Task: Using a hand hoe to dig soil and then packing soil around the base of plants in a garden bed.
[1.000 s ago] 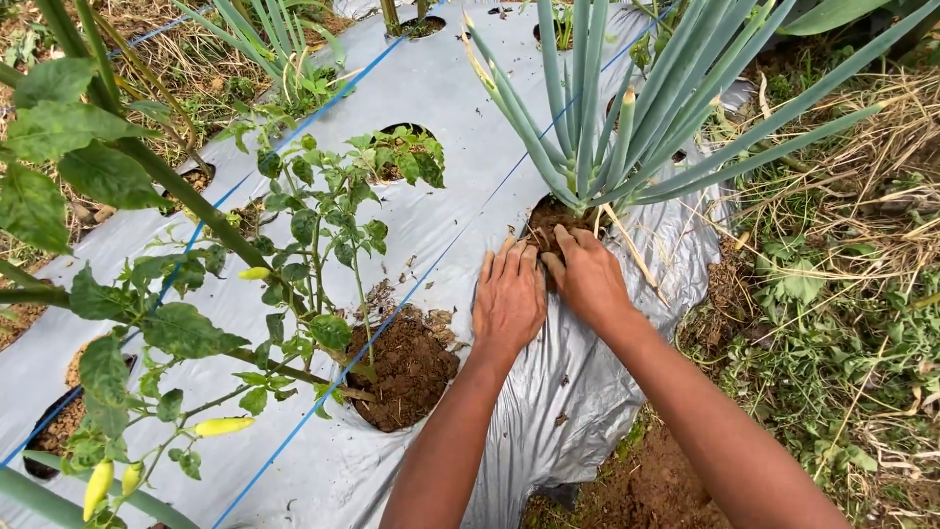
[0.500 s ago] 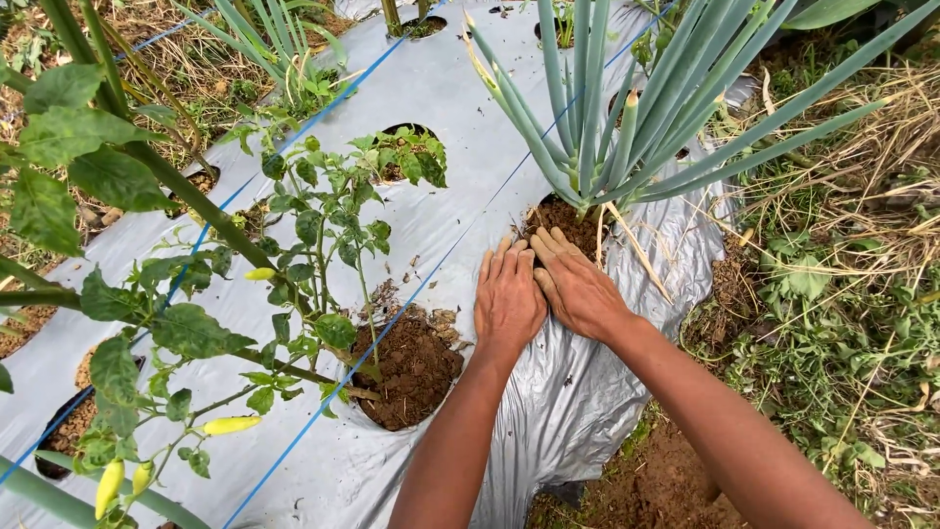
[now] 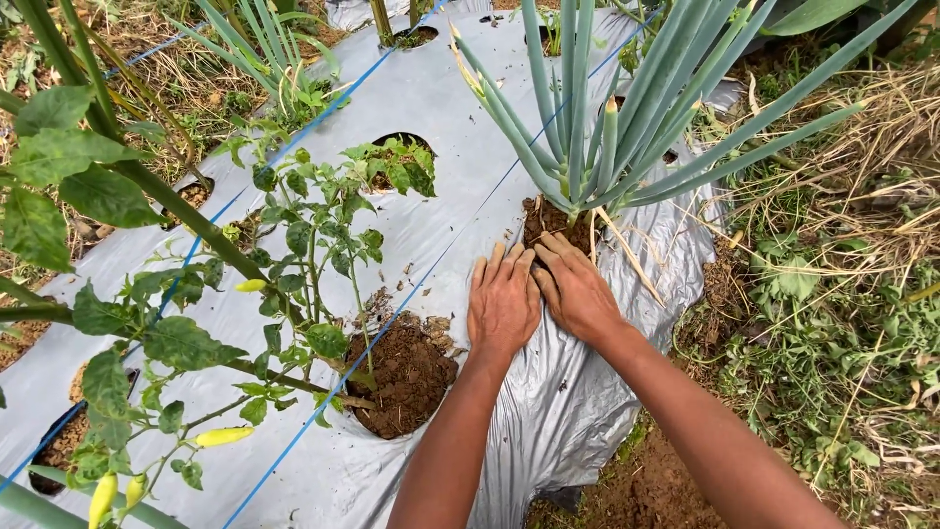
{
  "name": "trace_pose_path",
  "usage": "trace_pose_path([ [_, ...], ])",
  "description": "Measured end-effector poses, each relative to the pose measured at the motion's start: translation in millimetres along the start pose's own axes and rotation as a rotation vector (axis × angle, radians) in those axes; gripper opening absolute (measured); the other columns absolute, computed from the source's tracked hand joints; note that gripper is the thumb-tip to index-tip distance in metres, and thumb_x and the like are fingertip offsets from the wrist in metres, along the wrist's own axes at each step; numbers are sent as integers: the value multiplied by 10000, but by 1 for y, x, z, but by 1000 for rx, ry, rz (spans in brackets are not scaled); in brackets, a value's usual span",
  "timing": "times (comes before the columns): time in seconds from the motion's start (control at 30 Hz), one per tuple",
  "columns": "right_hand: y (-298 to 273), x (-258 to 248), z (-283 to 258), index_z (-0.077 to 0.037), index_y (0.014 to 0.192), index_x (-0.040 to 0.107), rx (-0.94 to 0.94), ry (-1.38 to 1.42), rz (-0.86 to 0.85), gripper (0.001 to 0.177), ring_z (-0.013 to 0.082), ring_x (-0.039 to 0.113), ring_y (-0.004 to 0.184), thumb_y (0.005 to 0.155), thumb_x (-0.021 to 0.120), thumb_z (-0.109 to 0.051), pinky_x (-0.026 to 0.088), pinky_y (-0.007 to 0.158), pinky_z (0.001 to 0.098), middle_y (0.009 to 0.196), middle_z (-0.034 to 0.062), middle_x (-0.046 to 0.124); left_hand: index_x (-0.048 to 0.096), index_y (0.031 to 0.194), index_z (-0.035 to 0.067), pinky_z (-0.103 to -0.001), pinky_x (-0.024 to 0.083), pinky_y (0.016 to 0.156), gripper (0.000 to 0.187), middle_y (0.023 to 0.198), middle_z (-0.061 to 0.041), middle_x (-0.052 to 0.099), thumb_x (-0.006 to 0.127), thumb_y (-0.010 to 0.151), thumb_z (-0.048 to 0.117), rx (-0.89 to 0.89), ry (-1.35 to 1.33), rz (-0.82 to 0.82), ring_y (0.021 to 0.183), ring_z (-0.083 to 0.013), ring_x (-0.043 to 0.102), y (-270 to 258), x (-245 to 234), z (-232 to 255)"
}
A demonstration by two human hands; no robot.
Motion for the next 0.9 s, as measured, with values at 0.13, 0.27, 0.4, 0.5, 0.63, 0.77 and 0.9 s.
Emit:
trace_pose_path([
  [0.13,-12,-16,43,-94,1313,571,86,166,435,260,330,653,1181,1089,479,-188,597,982,464,1279,101,566,683,1289,165,-491,360,1185,374,1344,-62,681,532,961,263,-10,-7,6,1380,-289,557,2,-5,2],
  [0.27,-11,-31,65,-62,1358,483,386,292,504,343,322,707,1061,1057,592,-186,608,889,472,1285,159,588,711,1237,181,-474,367,1182,342,1332,-35,690,550,959,299,-13,6,34,1378,-261,558,-2,0,-1],
  [0.4,-6,-21,78,-108,1101,675,440,281,524,218,450,707,965,1070,588,-306,555,834,588,951,181,741,719,1221,175,-463,374,1179,344,1317,-34,701,549,956,313,-6,4,50,1367,-262,570,0,-5,0],
  [0.5,6,21,89,-157,977,701,291,89,406,229,357,747,860,1057,577,-333,599,774,505,851,121,731,728,1207,180,-466,388,1170,336,1303,-34,706,560,956,325,-5,17,60,1357,-261,580,1,-6,1],
  [0.63,-11,11,70,-141,1029,693,177,79,457,204,346,742,850,1039,583,-313,605,766,477,827,116,711,740,1193,174,-467,398,1163,336,1291,-38,717,548,973,340,-15,10,66,1349,-267,589,0,-6,1],
  [0.77,-29,-43,43,-13,1360,455,260,275,657,344,471,686,882,1052,542,-140,524,768,600,900,218,712,745,1184,164,-471,401,1161,336,1278,-45,720,563,961,337,-15,0,72,1342,-271,594,0,-7,0],
  [0.9,-19,-31,61,-92,1262,537,377,258,577,230,434,712,878,1075,535,-225,538,779,569,864,168,748,750,1171,165,-462,404,1159,325,1269,-40,724,568,961,334,-14,-1,82,1337,-264,598,1,-11,2],
])
Point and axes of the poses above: each hand's wrist, its own y-axis towards the middle knuckle, its own x-axis out of the palm, z = x × y, the point moved 10 cm from there along y, towards the middle knuckle
